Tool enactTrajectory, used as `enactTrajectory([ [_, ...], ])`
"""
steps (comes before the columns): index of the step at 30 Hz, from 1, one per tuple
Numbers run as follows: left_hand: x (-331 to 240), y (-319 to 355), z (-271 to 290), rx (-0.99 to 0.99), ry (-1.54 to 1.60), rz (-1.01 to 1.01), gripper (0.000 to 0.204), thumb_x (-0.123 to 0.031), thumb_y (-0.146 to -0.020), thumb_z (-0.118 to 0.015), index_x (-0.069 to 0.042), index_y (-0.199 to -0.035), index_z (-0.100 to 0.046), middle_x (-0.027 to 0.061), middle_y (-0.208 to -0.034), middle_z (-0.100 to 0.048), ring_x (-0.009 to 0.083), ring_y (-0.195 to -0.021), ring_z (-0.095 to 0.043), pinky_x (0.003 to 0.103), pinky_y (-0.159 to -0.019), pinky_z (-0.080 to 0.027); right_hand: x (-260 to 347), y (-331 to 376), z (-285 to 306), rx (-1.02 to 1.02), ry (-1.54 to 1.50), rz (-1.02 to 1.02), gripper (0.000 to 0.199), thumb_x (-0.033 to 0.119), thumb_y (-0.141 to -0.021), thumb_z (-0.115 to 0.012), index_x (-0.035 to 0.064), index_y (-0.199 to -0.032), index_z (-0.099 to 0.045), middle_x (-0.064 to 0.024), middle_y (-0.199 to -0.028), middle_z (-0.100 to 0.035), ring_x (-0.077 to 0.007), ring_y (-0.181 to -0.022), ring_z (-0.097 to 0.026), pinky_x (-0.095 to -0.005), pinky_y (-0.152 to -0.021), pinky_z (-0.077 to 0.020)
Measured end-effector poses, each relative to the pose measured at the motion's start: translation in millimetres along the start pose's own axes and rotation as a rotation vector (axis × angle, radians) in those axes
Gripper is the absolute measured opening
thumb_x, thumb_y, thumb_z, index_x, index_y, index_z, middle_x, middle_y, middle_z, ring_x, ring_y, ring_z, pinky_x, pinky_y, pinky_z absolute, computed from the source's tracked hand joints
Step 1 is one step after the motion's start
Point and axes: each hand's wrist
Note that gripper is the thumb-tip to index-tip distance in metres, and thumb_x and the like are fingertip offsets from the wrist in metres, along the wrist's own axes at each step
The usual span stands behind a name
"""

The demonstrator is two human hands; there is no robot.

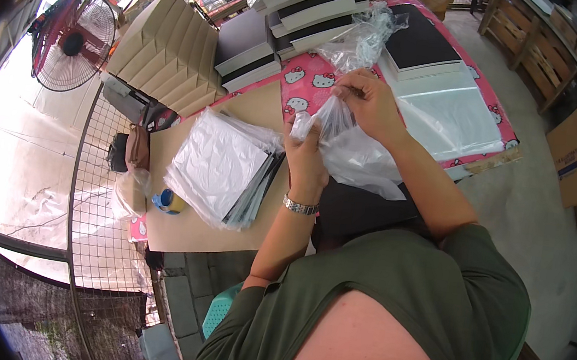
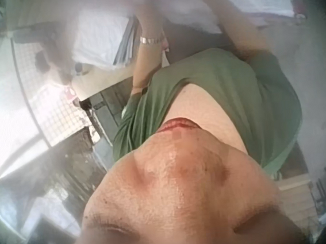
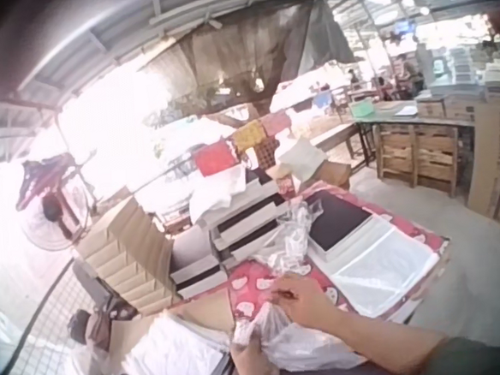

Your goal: The person puts black boards into plastic bags by hand and stacks them on a table.

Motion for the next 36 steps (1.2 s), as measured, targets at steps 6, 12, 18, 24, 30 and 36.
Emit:
enactTrajectory([
  [6, -12.9, 6.9, 5.9, 0.068, -0.045, 0.205, 0.016, -0.016, -0.086, -0.059, 0.0, -0.089, -0.056, 0.0024, -0.077, -0.059, 0.0118, -0.07, -0.056, 0.028, -0.068, -0.047, 6.5, 3.1, 13.5, 0.287, -0.398, -0.439, 0.018, 0.023, -0.086, -0.061, 0.0066, -0.08, -0.058, 0.0054, -0.062, -0.047, -0.002, -0.057, -0.04, -0.02, -0.05, -0.0325],
  [12, -27.9, 1.0, 4.7, 0.16, -0.047, 0.197, 0.022, 0.001, -0.077, -0.063, 0.0, -0.096, -0.053, 0.0085, -0.087, -0.061, 0.0169, -0.079, -0.061, 0.029, -0.072, -0.05, -19.1, 5.8, 34.6, 0.386, -0.437, -0.427, 0.015, 0.019, -0.084, -0.062, 0.005, -0.081, -0.059, 0.0051, -0.066, -0.051, -0.0023, -0.058, -0.043, -0.0188, -0.051, -0.0334],
  [18, -17.0, 8.3, 4.2, 0.138, -0.18, 0.057, 0.039, 0.005, -0.073, -0.066, -0.003, -0.106, -0.047, 0.0057, -0.09, -0.058, 0.0152, -0.08, -0.059, 0.028, -0.071, -0.05, -21.0, -10.3, 42.4, 0.304, -0.269, -0.341, 0.009, 0.007, -0.081, -0.062, 0.0019, -0.088, -0.063, 0.0014, -0.071, -0.058, -0.0043, -0.067, -0.051, -0.0196, -0.06, -0.0403],
  [24, -18.6, 7.0, 16.3, 0.143, -0.231, -0.034, 0.033, -0.001, -0.074, -0.069, -0.002, -0.101, -0.05, 0.0026, -0.088, -0.056, 0.0111, -0.078, -0.055, 0.024, -0.07, -0.046, -5.1, -8.2, 36.2, 0.195, -0.516, -0.238, 0.009, 0.004, -0.081, -0.061, 0.0019, -0.089, -0.063, 0.0004, -0.077, -0.059, -0.0055, -0.072, -0.052, -0.0209, -0.066, -0.043],
  [30, -23.2, 14.4, 10.0, 0.166, -0.246, 0.222, 0.011, -0.006, -0.076, -0.069, -0.004, -0.08, -0.059, -0.0036, -0.075, -0.057, 0.0061, -0.066, -0.05, 0.023, -0.065, -0.042, -22.4, 2.9, 19.6, 0.118, -0.258, -0.175, 0.005, 0.009, -0.086, -0.057, 0.0061, -0.09, -0.059, 0.0048, -0.075, -0.052, -0.0027, -0.067, -0.045, -0.0195, -0.061, -0.0383],
  [36, -16.7, 16.7, 43.7, 0.067, 0.1, 0.36, 0.016, -0.015, -0.083, -0.059, -0.004, -0.095, -0.059, 0.0048, -0.085, -0.062, 0.0164, -0.075, -0.06, 0.029, -0.076, -0.048, -7.6, 27.2, 5.7, 0.273, -0.703, -0.468, 0.009, 0.015, -0.087, -0.058, 0.0058, -0.087, -0.059, 0.004, -0.073, -0.055, -0.003, -0.064, -0.047, -0.0201, -0.062, -0.04],
])
Point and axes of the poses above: each hand's wrist, its own y-axis away from the middle knuckle, its own z-axis out of the back of the hand, x = y × z
